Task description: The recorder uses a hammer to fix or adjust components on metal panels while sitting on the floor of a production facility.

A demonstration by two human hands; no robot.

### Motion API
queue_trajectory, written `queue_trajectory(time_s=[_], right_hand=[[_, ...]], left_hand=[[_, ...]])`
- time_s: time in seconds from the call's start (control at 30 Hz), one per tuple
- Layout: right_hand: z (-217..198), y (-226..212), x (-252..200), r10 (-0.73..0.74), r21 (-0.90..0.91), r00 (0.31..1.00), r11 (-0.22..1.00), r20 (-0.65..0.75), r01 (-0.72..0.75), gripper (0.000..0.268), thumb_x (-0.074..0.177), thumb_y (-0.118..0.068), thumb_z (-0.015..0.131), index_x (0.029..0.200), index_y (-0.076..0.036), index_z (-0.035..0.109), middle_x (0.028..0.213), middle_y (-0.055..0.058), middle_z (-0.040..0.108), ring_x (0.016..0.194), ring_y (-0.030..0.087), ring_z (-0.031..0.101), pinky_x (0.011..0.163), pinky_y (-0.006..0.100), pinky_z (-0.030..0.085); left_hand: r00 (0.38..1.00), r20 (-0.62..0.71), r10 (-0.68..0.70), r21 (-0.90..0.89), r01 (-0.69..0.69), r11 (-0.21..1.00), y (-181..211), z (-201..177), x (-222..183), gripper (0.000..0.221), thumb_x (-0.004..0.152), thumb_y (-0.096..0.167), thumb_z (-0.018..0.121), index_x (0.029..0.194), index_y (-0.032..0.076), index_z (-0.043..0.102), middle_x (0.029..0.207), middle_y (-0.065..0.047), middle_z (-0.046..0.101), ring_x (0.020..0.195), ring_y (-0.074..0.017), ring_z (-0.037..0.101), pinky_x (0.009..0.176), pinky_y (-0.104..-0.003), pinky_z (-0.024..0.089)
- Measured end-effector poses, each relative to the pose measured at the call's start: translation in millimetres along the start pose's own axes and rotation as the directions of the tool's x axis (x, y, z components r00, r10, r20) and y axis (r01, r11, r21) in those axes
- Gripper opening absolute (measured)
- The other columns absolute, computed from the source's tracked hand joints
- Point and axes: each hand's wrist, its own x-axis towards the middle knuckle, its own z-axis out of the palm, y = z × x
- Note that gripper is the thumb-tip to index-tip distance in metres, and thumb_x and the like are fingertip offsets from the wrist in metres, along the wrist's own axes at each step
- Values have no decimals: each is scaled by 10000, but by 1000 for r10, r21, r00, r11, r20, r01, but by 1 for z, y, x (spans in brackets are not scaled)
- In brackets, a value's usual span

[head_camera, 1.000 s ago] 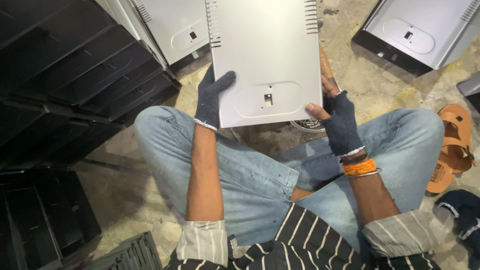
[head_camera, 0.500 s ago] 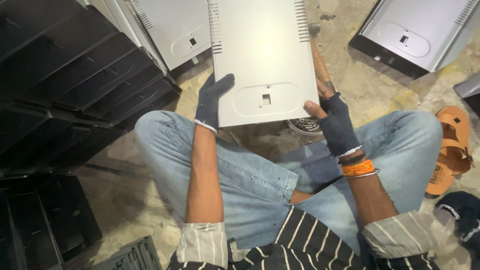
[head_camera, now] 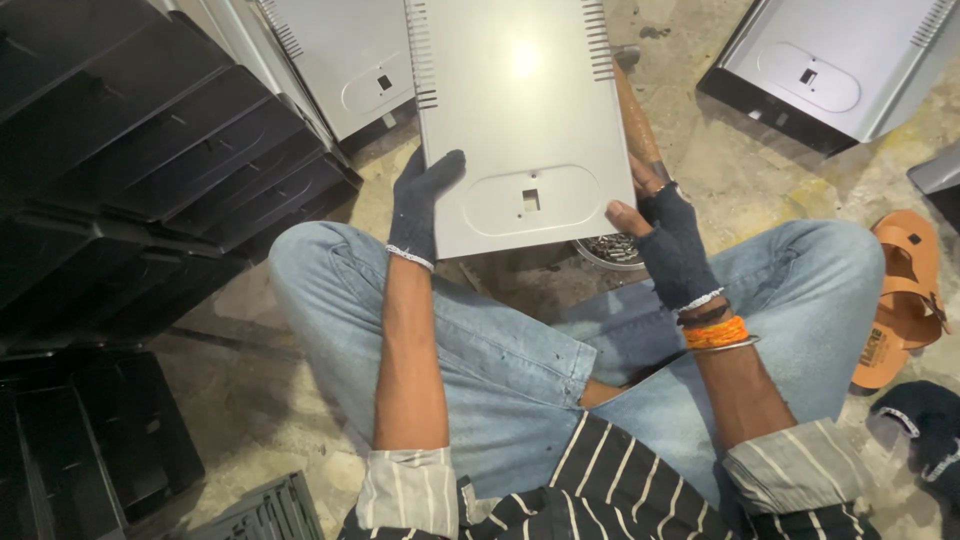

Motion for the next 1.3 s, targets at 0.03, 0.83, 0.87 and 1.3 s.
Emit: queue_trajectory(time_s=[0.03,0.83,0.87,1.3], right_hand=[[0,-1,0,-16,-8,1000,1000,4,16,639,967,-119,650,1550,20,428,1440,135,597,1323,187,565,1109,318,450],[4,-1,-5,-35,-46,999,998,-35,34,596,1000,-175,637,1538,10,459,1411,132,613,1294,171,571,1099,305,447],[5,-2,-6,-21,-59,998,998,-51,18,596,993,-179,639,1533,6,466,1393,129,622,1275,169,582,1081,303,462],[-27,14,12,-34,-509,991,860,-130,-37,417,1061,-313,601,1347,-19,677,1068,151,736,999,233,689,906,346,528]], left_hand=[[1000,14,-1,-41,1,999,-3,-2,2,411,871,105,750,1251,-37,682,1057,-93,731,902,-173,700,805,-304,582],[999,14,-39,-16,39,999,6,4,-3,468,847,153,765,1262,-47,682,1076,-100,727,924,-187,701,808,-304,580],[999,22,-33,-33,34,999,4,2,-1,465,851,156,769,1259,-51,685,1072,-99,726,921,-189,699,809,-307,580],[999,22,-30,-20,30,999,10,6,-5,463,839,150,787,1245,-49,685,1065,-105,731,892,-189,706,785,-311,589]])
